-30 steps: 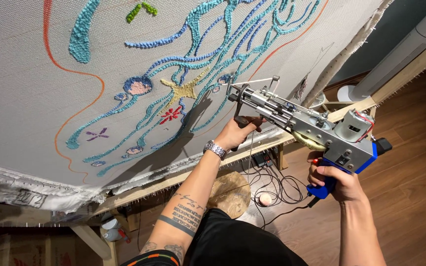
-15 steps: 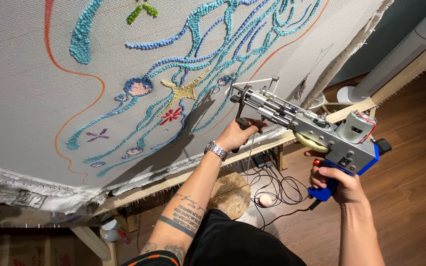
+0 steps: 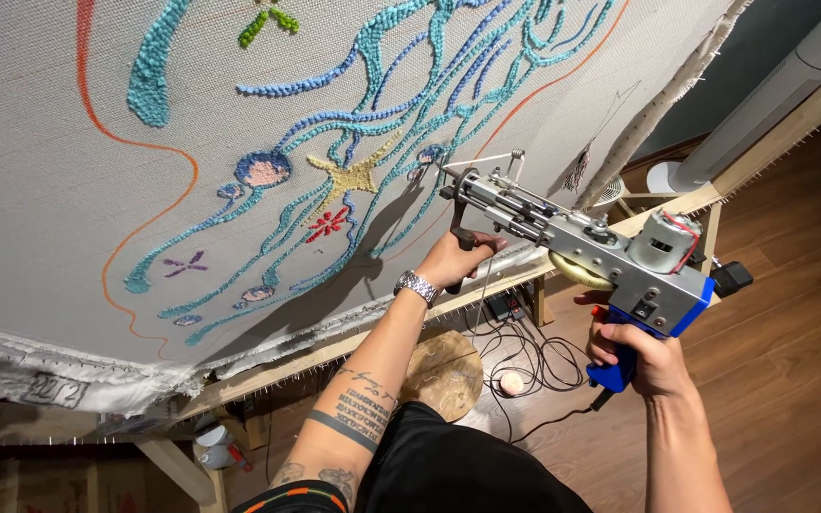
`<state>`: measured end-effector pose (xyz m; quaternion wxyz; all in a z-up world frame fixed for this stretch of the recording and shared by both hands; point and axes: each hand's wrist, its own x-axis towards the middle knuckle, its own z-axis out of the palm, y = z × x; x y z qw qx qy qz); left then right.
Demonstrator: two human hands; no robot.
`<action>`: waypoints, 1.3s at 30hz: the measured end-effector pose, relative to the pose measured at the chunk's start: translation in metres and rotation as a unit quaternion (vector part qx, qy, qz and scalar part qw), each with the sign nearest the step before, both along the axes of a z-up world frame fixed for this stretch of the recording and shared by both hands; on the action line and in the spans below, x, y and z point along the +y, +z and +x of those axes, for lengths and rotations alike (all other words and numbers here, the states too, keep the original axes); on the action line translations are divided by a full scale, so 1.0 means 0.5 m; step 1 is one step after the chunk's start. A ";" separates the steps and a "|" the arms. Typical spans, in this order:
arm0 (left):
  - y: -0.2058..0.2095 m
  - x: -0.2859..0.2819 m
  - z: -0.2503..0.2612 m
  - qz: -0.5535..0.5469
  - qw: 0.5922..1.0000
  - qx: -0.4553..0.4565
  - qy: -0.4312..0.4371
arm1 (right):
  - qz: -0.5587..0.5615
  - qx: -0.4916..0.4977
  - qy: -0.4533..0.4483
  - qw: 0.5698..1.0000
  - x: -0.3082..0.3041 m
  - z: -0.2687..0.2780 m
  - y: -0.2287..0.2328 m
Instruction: Using a tufting gun to create a patterned rug on a large canvas frame.
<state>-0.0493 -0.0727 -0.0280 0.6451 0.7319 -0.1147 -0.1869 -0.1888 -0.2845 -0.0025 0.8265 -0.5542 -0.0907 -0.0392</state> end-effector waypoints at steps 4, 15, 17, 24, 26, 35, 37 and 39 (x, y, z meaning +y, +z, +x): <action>0.001 0.007 0.003 0.002 1.000 0.004 0.002 | -0.009 -0.005 -0.006 1.000 -0.009 0.003 -0.025; 0.018 0.015 0.012 0.010 1.000 0.027 0.012 | -0.003 -0.001 -0.021 1.000 0.040 0.003 0.041; 0.011 0.014 0.015 0.007 0.999 0.030 0.015 | -0.001 0.004 -0.025 1.000 0.046 0.002 0.047; 0.001 0.019 0.035 -0.005 0.998 0.040 0.037 | -0.005 0.013 -0.056 0.998 0.075 0.008 0.063; -0.014 0.021 0.046 0.003 0.998 0.041 0.040 | -0.005 0.018 -0.075 0.997 0.059 0.016 0.002; -0.080 0.048 0.128 -0.026 0.994 0.033 0.100 | -0.283 0.001 -0.205 0.937 0.075 0.043 -0.104; -0.111 0.066 0.157 -0.026 0.994 0.028 0.105 | -0.291 -0.014 -0.211 0.933 0.088 0.049 -0.116; -0.123 0.090 0.174 -0.007 0.994 -0.006 0.109 | -0.319 -0.057 -0.228 0.918 0.107 0.053 -0.125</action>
